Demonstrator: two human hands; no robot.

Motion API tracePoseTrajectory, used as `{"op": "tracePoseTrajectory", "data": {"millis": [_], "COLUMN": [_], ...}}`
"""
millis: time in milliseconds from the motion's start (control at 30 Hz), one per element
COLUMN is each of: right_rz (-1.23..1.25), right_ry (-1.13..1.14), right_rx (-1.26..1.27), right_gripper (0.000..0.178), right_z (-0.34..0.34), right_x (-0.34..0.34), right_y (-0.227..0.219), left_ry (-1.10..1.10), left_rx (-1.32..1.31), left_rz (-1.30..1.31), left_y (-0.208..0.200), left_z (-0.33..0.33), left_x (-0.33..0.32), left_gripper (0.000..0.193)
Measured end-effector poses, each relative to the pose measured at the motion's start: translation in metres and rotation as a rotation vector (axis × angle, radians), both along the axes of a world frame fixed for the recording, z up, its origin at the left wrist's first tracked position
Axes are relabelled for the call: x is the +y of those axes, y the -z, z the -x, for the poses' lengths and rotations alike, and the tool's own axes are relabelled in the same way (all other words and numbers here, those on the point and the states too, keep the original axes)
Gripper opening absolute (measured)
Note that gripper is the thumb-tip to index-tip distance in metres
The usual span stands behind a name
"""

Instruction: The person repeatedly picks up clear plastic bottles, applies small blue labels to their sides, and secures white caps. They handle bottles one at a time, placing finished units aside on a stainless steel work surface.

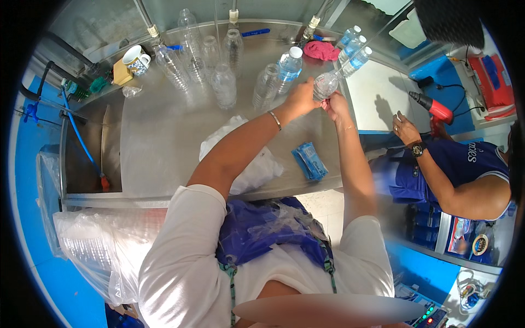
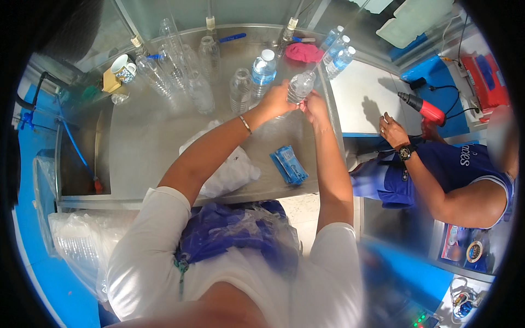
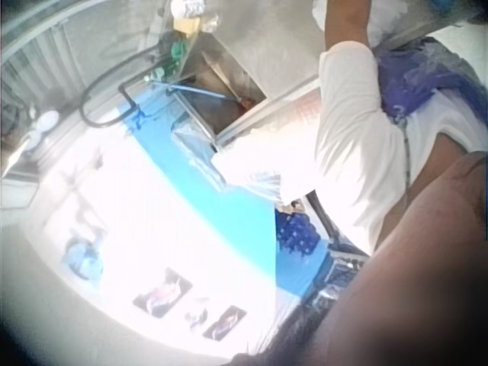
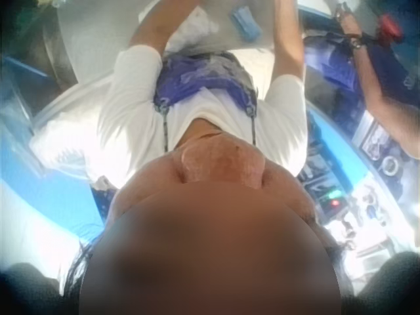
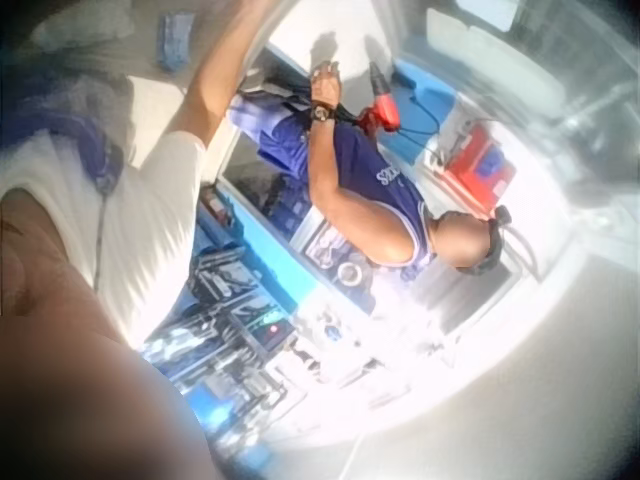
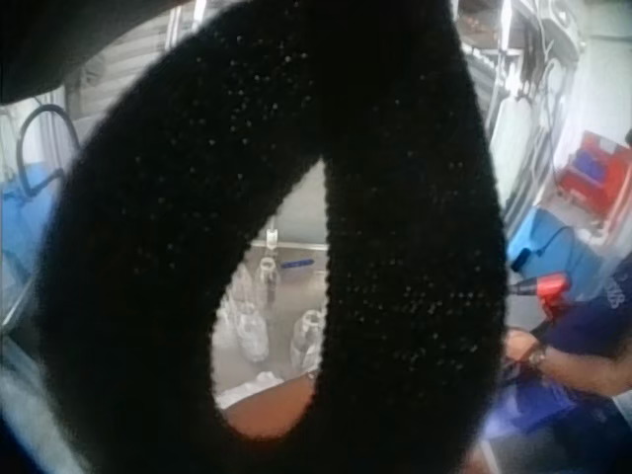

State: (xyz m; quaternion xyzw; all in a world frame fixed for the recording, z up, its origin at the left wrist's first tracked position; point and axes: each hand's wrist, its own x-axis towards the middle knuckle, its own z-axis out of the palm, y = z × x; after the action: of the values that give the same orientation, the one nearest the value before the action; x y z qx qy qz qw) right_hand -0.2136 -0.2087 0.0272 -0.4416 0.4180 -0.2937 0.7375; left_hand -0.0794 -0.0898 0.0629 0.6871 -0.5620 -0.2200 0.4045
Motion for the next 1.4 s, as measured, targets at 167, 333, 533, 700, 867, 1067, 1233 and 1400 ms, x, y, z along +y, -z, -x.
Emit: {"op": "tracePoseTrajectory", "data": {"millis": [167, 333, 533, 700, 867, 1067, 1233, 1400], "right_rz": [-0.009, -0.026, -0.045, -0.028, -0.045, -0.064, -0.096, -0.116], "right_ry": [-0.021, 0.040, 0.080, 0.090, 0.049, -0.038, -0.051, -0.048], "right_rx": [-0.027, -0.051, -0.036, -0.048, -0.047, -0.030, 0.037, -0.044], "right_gripper": [0.021, 0.022, 0.024, 0.024, 0.022, 0.021, 0.018, 0.018], "right_z": [-0.009, -0.014, -0.008, -0.002, -0.001, -0.006, -0.017, -0.028], "right_x": [-0.006, 0.000, 0.010, 0.018, 0.019, 0.000, -0.003, 0.004], "right_y": [-0.001, -0.004, -0.005, -0.008, -0.006, -0.008, -0.014, -0.022], "left_ry": [0.021, 0.055, 0.083, 0.091, 0.128, 0.112, 0.120, 0.095], "left_rx": [-0.026, -0.042, -0.054, -0.073, -0.021, -0.157, -0.135, -0.134], "left_rz": [0.043, 0.024, -0.045, -0.031, -0.060, -0.062, -0.049, 0.005], "left_y": [-0.003, -0.013, -0.023, -0.023, -0.023, -0.030, -0.027, -0.021], "left_z": [-0.003, -0.007, -0.011, -0.011, -0.014, -0.018, -0.019, -0.020], "left_x": [0.001, 0.002, 0.004, 0.005, 0.007, 0.003, 0.005, 0.016], "left_gripper": [0.064, 0.066, 0.066, 0.068, 0.069, 0.069, 0.070, 0.069]}}
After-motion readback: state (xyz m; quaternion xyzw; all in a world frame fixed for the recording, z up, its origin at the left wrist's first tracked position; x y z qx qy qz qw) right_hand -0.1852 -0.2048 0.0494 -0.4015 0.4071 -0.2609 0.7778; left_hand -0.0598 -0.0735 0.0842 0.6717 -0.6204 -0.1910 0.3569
